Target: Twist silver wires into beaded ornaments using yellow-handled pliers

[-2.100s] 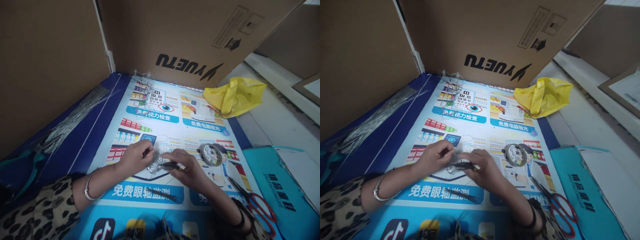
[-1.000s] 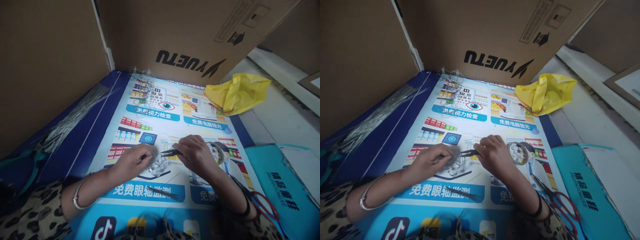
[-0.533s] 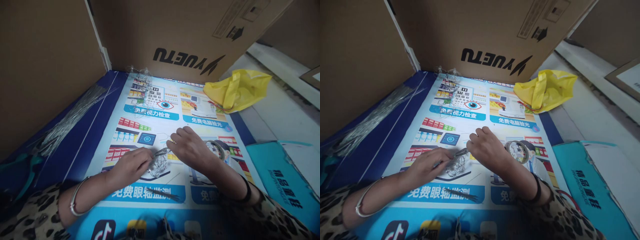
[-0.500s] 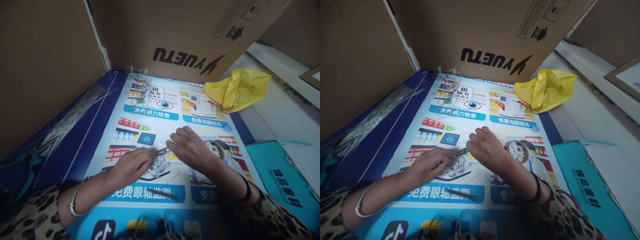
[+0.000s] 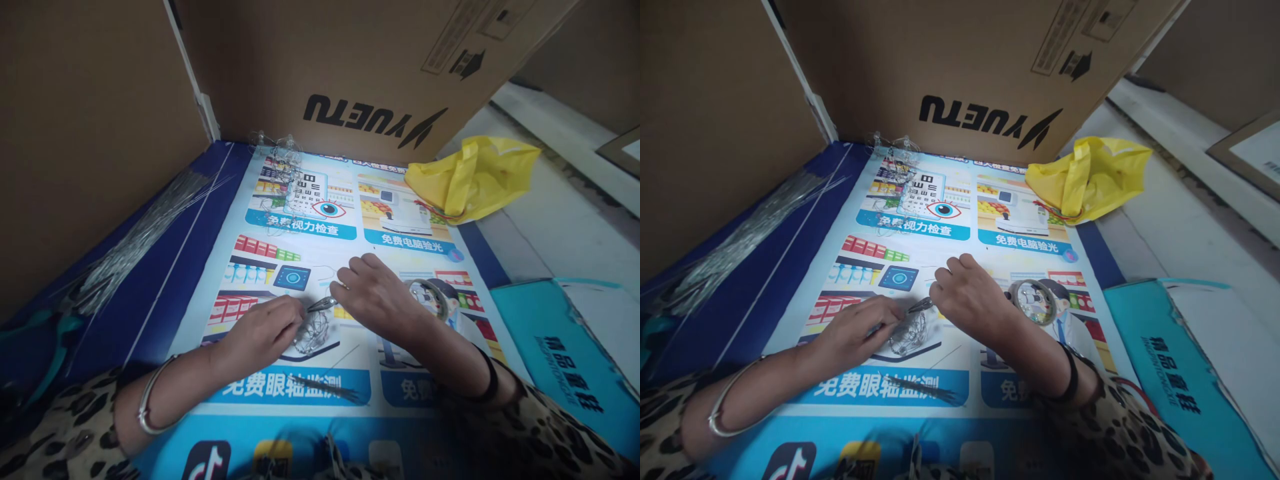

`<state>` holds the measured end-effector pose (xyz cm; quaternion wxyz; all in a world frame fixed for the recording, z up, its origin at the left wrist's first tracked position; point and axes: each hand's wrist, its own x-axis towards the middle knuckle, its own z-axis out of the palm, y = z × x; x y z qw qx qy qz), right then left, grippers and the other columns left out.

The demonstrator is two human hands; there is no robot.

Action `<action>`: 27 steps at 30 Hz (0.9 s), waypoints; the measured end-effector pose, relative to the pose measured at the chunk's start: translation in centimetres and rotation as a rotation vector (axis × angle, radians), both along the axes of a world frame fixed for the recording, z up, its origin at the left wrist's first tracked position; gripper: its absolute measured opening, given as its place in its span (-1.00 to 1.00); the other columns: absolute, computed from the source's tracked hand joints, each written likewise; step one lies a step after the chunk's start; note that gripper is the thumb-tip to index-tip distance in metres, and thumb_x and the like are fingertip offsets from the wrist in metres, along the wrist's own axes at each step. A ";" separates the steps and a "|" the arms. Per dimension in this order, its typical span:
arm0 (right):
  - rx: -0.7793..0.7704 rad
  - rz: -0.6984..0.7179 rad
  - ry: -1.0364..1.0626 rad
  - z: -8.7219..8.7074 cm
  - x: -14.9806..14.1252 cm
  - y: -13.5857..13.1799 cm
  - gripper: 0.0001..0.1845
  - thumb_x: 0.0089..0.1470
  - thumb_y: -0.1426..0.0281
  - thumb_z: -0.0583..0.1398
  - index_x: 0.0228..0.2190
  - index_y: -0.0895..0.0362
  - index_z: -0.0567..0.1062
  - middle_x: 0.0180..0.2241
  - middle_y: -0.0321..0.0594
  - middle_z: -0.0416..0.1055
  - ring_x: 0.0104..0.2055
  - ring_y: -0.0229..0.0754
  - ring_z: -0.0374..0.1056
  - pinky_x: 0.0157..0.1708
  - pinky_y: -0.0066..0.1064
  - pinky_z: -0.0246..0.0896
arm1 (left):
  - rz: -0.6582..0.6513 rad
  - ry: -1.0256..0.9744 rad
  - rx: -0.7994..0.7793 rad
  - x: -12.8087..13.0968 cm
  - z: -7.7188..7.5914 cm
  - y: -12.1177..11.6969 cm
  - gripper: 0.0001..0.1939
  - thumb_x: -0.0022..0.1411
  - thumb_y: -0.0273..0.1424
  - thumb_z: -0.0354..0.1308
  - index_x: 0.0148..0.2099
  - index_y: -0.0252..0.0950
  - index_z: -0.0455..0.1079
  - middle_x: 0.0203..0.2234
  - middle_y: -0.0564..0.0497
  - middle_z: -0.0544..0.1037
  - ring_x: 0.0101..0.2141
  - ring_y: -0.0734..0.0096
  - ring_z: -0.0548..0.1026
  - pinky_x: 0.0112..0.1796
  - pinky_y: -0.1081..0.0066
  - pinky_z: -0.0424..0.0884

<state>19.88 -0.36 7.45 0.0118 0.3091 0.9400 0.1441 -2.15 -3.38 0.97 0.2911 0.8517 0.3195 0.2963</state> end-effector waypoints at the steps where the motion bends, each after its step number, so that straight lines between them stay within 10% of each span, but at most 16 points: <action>1: 0.001 0.003 -0.002 0.0 0.0 0.0 -0.80 0.04 0.60 0.11 -0.56 0.15 0.38 -0.55 -0.20 0.28 -0.41 -0.17 0.06 -0.41 -0.29 -0.23 | -0.003 -0.006 0.002 0.0 0.0 0.0 -0.86 0.24 -0.57 -0.09 -0.30 -0.26 0.23 -0.36 0.01 0.46 -0.31 0.43 0.42 -0.32 0.42 0.37; 27: -0.012 0.028 -0.068 0.2 -0.5 0.0 -0.83 0.05 0.57 0.12 -0.53 0.14 0.40 -0.53 -0.20 0.29 -0.41 -0.14 0.09 -0.40 -0.28 -0.21 | -0.031 0.031 0.046 -0.1 -0.1 -0.1 -0.86 0.26 -0.58 -0.09 -0.32 -0.27 0.16 -0.37 0.01 0.43 -0.32 0.42 0.41 -0.34 0.41 0.35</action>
